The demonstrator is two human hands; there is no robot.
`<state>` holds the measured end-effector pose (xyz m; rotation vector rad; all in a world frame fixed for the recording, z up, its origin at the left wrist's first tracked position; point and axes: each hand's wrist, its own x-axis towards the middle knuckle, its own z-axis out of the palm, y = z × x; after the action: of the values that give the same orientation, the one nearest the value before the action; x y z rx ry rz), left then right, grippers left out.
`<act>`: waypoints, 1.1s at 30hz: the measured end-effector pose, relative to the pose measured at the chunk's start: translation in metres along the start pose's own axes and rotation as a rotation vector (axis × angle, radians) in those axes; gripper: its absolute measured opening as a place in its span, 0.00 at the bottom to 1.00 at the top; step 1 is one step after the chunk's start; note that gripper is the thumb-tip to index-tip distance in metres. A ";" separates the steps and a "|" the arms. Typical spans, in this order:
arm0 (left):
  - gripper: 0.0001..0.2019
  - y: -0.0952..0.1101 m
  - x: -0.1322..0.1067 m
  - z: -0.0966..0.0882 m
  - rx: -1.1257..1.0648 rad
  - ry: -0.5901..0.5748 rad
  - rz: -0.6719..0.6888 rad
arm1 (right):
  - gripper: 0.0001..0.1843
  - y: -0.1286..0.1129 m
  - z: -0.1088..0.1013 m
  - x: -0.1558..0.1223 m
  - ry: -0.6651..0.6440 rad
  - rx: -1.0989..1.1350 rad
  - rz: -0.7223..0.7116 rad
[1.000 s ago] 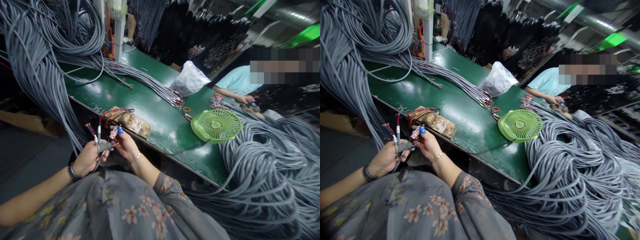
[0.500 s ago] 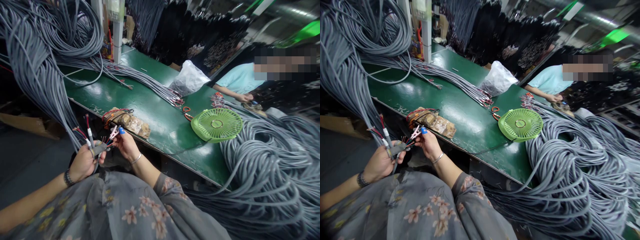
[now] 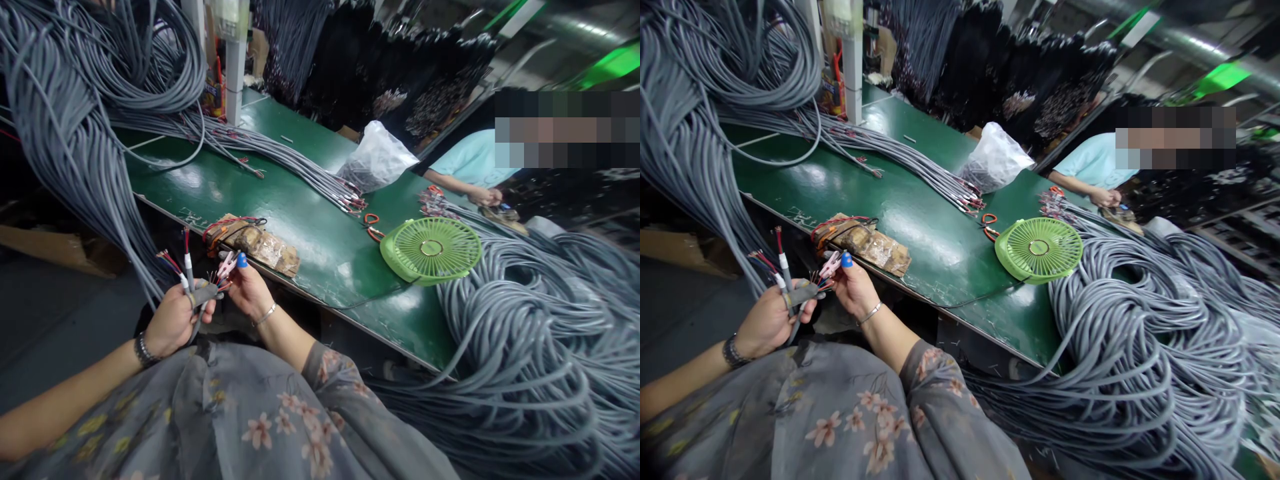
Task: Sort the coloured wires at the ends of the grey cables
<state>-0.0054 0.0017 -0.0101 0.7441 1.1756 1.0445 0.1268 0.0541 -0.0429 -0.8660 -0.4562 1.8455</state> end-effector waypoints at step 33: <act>0.16 -0.001 -0.006 0.001 -0.014 0.125 0.044 | 0.18 -0.003 -0.004 -0.006 -0.007 0.030 0.066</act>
<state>-0.0041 -0.0037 -0.0084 0.7045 1.2627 1.1480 0.1331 0.0490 -0.0417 -0.8636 -0.4081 1.9112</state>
